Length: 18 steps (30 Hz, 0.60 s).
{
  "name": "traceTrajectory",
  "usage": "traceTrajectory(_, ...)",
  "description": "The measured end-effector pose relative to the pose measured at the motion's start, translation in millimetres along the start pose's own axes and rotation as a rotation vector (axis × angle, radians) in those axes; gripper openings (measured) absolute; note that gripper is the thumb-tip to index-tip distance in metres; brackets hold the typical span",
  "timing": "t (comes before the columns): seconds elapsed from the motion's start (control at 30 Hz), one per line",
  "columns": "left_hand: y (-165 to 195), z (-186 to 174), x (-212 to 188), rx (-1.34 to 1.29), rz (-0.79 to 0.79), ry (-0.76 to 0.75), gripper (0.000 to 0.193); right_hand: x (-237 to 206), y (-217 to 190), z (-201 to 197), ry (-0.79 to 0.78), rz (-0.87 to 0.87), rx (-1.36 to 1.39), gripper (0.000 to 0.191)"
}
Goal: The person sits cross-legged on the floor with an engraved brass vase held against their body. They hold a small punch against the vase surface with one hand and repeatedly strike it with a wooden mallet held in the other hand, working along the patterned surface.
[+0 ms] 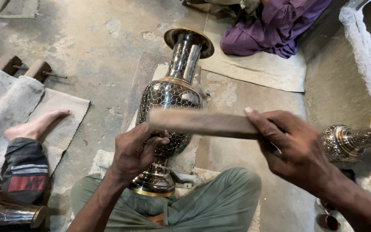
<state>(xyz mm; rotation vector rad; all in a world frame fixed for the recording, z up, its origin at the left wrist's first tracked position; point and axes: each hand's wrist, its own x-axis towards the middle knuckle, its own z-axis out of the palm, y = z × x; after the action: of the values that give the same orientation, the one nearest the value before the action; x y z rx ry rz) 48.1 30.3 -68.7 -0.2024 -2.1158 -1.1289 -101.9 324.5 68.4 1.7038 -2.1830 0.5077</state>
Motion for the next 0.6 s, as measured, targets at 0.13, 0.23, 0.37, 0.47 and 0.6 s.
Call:
traceTrajectory(0.13, 3.0, -1.9, 2.7, 0.021, 0.009, 0.003, 0.026, -0.5, 0.4, 2.1, -0.061, -0.027, -0.194, 0.064)
traceTrajectory(0.23, 2.7, -1.3, 3.4, 0.007, 0.007, -0.006, 0.026, -1.3, 0.6, 2.9, -0.022, -0.03, -0.117, 0.064)
traceTrajectory(0.37, -0.3, -2.0, 0.7, 0.017, 0.01, -0.013, 0.024, -3.5, -0.1, 1.7, -0.04, 0.014, -0.088, 0.064)
traceTrajectory(0.47, -5.0, -1.6, -0.4, 0.058, 0.003, -0.026, 0.02, -4.7, -0.9, 0.6, -0.026, -0.017, -0.216, 0.067)
traceTrajectory(0.6, -9.4, 2.1, -0.7, -0.021, 0.057, 0.0, 0.032, -5.2, -0.4, 1.5, -0.041, 0.073, 0.05, 0.069)
